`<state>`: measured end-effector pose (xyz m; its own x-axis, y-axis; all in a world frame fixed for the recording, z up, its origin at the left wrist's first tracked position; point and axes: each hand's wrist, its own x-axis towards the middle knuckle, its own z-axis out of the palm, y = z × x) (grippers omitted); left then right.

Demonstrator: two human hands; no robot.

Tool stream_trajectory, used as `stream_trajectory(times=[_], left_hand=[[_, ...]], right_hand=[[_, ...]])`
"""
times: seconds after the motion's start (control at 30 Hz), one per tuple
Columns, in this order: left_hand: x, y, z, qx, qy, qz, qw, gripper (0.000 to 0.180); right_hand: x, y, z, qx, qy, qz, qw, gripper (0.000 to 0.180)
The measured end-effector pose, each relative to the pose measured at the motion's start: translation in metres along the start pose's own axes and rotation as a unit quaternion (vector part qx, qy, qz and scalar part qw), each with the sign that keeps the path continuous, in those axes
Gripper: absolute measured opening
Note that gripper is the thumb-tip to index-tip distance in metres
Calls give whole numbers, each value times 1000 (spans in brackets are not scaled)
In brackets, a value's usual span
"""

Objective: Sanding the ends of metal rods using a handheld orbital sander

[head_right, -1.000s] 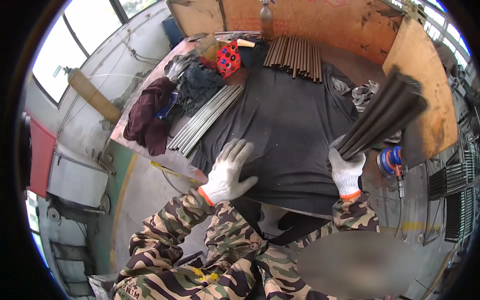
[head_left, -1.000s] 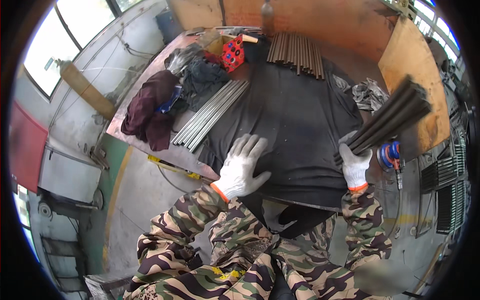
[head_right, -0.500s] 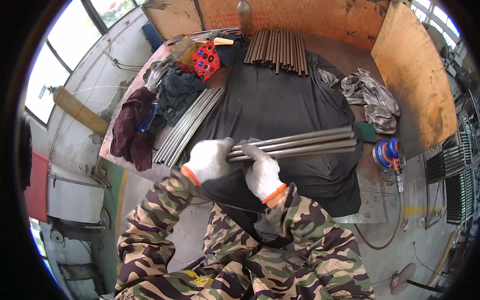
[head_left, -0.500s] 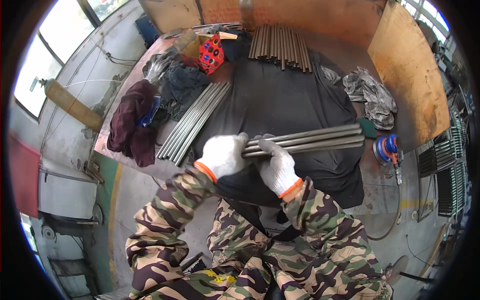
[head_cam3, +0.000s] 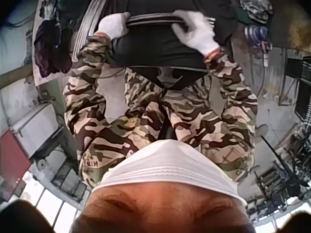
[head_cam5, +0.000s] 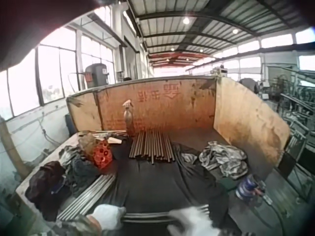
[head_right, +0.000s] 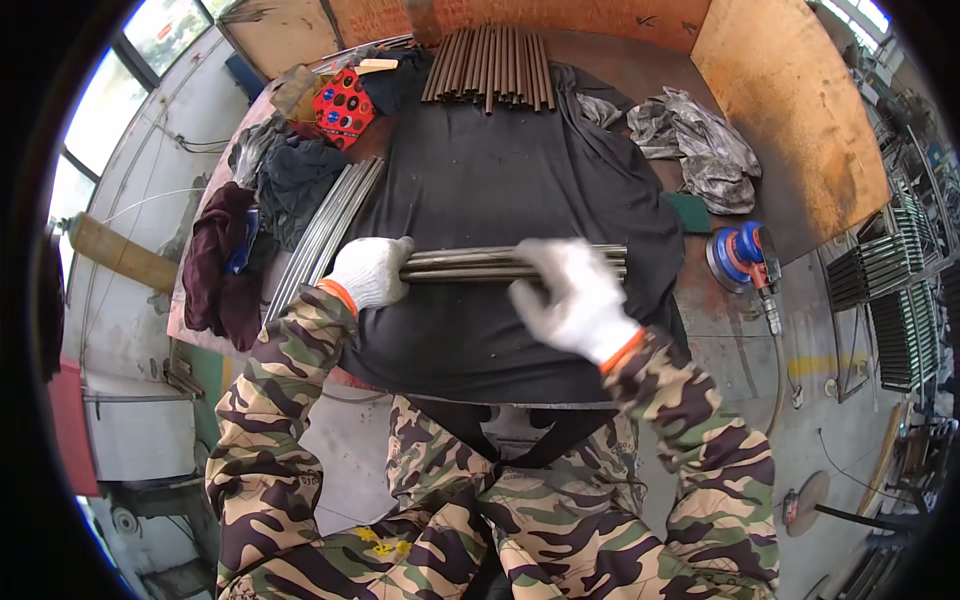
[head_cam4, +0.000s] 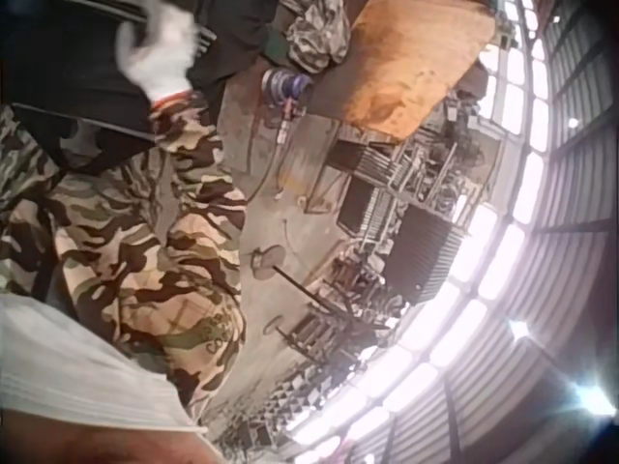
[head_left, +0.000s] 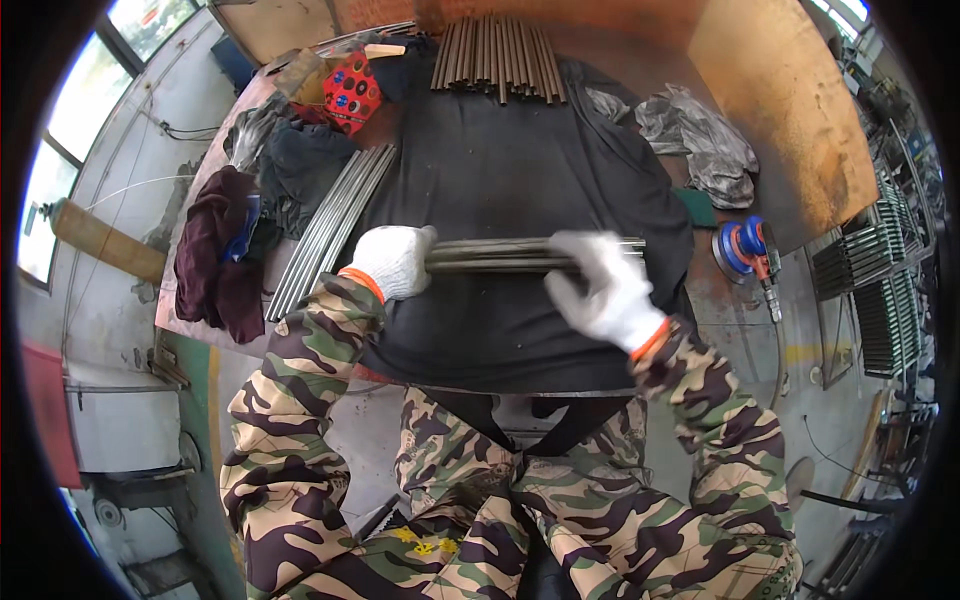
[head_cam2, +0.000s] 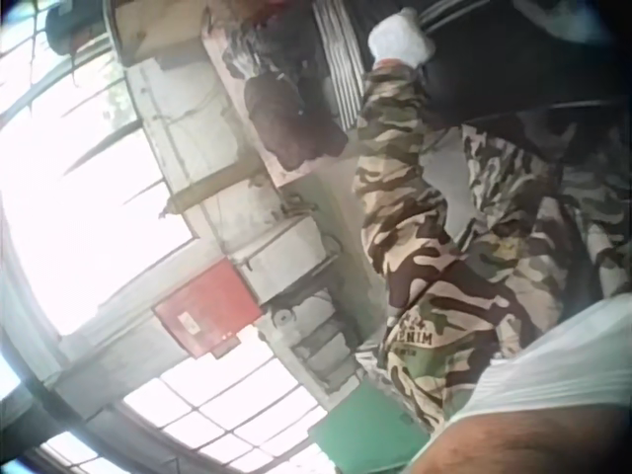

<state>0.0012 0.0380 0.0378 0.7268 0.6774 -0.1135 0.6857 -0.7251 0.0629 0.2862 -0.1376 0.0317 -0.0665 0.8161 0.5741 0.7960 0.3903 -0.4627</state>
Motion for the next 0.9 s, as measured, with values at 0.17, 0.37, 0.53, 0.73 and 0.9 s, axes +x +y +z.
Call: stream_trajectory(times=[0.17, 0.37, 0.53, 0.73, 0.9], left_hand=[[-6, 26, -6, 53, 92, 15, 994, 52], [-13, 31, 28, -106, 115, 18, 988, 108], [-3, 24, 36, -70, 159, 17, 985, 108], [1, 22, 40, -53, 170, 18, 984, 104], [2, 23, 48, -52, 240, 53, 968, 91]], right_hand=[[-30, 87, -12, -189, -89, 24, 978, 73], [-25, 84, -12, -215, -134, 0, 967, 82], [-13, 86, -15, -212, -187, 11, 959, 91], [-3, 78, -15, -229, -221, 6, 948, 95], [-7, 85, -16, -222, -230, -9, 948, 92]])
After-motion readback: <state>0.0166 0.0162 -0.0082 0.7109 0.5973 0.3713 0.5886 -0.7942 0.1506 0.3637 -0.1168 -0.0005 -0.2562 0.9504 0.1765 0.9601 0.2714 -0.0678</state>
